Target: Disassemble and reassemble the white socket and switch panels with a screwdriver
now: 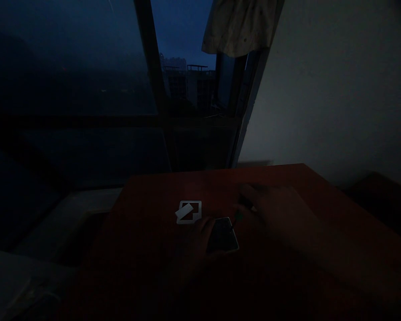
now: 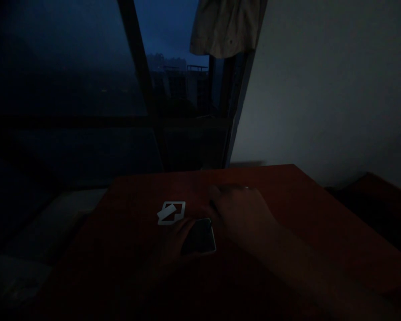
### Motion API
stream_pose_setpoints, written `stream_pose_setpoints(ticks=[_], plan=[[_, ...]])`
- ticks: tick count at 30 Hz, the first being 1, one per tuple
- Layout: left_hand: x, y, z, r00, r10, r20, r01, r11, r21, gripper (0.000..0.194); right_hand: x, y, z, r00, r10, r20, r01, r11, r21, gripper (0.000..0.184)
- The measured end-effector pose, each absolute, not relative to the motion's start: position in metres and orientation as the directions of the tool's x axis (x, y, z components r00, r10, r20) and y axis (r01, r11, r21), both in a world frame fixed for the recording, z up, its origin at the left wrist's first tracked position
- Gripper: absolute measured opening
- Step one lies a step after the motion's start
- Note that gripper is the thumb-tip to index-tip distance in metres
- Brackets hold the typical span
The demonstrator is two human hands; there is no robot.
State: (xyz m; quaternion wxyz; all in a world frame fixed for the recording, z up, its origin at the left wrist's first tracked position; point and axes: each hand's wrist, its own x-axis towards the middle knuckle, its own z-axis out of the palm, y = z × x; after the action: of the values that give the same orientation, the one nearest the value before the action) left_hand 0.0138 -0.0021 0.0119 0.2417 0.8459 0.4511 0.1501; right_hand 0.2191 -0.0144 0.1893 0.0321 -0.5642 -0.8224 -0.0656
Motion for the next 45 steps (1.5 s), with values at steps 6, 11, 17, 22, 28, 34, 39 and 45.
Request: stream_pose_setpoints(ticks=[6,11,17,22,28,34,39,45], plan=[[0.013,-0.004,0.014,0.548,0.833,0.076,0.672,-0.492,0.553,0.074,0.221,-0.016,0.189,-0.458,0.881,0.119,0.885,0.465,-0.038,0.007],[0.012,-0.002,0.007,0.549,0.833,0.073,0.683,-0.496,0.536,0.076,0.222,-0.013,0.189,-0.454,0.884,0.115,0.887,0.460,-0.035,0.009],[0.014,-0.002,0.010,0.548,0.834,0.065,0.682,-0.491,0.542,0.077,0.222,-0.010,0.181,-0.287,0.948,0.140,0.955,0.272,0.115,0.030],[0.013,-0.003,0.012,0.546,0.835,0.066,0.679,-0.487,0.550,0.074,0.232,-0.014,0.188,-0.529,0.843,0.095,0.837,0.537,-0.107,0.015],[0.014,-0.003,0.011,0.541,0.838,0.069,0.675,-0.482,0.558,0.076,0.227,-0.008,0.183,-0.561,0.821,0.106,0.816,0.570,-0.099,0.017],[0.015,-0.001,0.013,0.556,0.830,0.049,0.665,-0.480,0.572,0.075,0.214,-0.011,0.186,-0.498,0.866,0.051,0.866,0.499,-0.024,0.019],[0.014,-0.003,0.013,0.550,0.833,0.057,0.687,-0.490,0.536,0.075,0.220,-0.017,0.193,-0.570,0.821,0.022,0.807,0.564,-0.174,0.017],[0.015,-0.003,0.011,0.548,0.835,0.049,0.683,-0.481,0.550,0.075,0.219,-0.017,0.187,-0.488,0.873,0.009,0.872,0.488,-0.051,0.011]])
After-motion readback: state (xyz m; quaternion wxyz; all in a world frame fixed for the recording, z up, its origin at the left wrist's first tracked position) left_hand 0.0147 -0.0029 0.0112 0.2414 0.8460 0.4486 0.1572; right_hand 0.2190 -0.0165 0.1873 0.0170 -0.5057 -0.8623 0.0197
